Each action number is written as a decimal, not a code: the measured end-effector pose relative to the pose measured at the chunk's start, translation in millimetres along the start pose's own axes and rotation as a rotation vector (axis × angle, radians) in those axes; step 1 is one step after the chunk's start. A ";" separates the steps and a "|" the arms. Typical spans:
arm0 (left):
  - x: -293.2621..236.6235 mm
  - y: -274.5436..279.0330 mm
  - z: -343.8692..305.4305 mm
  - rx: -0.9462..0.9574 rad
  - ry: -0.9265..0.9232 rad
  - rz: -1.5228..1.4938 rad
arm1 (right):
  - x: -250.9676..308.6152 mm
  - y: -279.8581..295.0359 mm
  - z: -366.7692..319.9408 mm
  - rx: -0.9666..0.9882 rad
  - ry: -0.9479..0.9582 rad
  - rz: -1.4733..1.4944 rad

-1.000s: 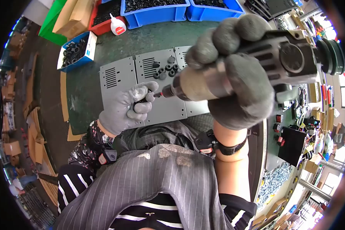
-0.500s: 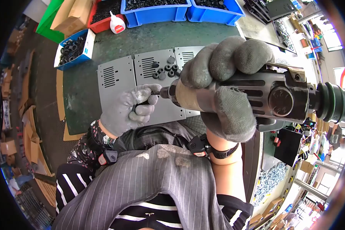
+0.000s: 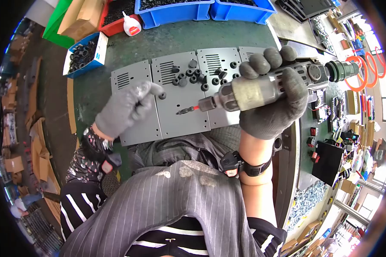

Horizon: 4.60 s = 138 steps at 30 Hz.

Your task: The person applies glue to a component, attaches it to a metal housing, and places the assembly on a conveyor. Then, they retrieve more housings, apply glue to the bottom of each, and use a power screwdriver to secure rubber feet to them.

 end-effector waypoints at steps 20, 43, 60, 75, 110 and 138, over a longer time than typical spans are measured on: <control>-30.4 51.8 43.7 -0.400 -0.657 0.977 | -77.4 -25.0 49.3 0.054 -0.017 -0.427; -17.2 50.9 56.4 -0.431 -0.763 1.122 | -176.6 -55.7 75.7 0.488 0.067 -1.096; -23.9 81.2 58.4 -0.211 -0.085 -0.264 | -98.0 -67.4 40.2 0.343 0.110 -0.637; 13.0 -3.6 18.1 -0.038 -0.146 -0.254 | -37.2 -46.0 3.6 0.266 0.185 -0.332; -34.0 -14.1 72.3 -0.231 -0.788 1.189 | -15.5 1.8 22.6 -0.012 0.230 -0.263; -25.7 29.7 60.2 -0.386 -0.769 1.121 | -103.0 -35.7 58.0 0.090 0.184 -0.647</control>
Point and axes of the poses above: each hand's wrist, its own z-axis towards the middle knuckle, its own y-axis out of the back of the hand, x = y × z, the point moved 3 cm from there along z, towards the middle knuckle, and after that the axes turned 11 degrees about -x, right-handed, at the moved point
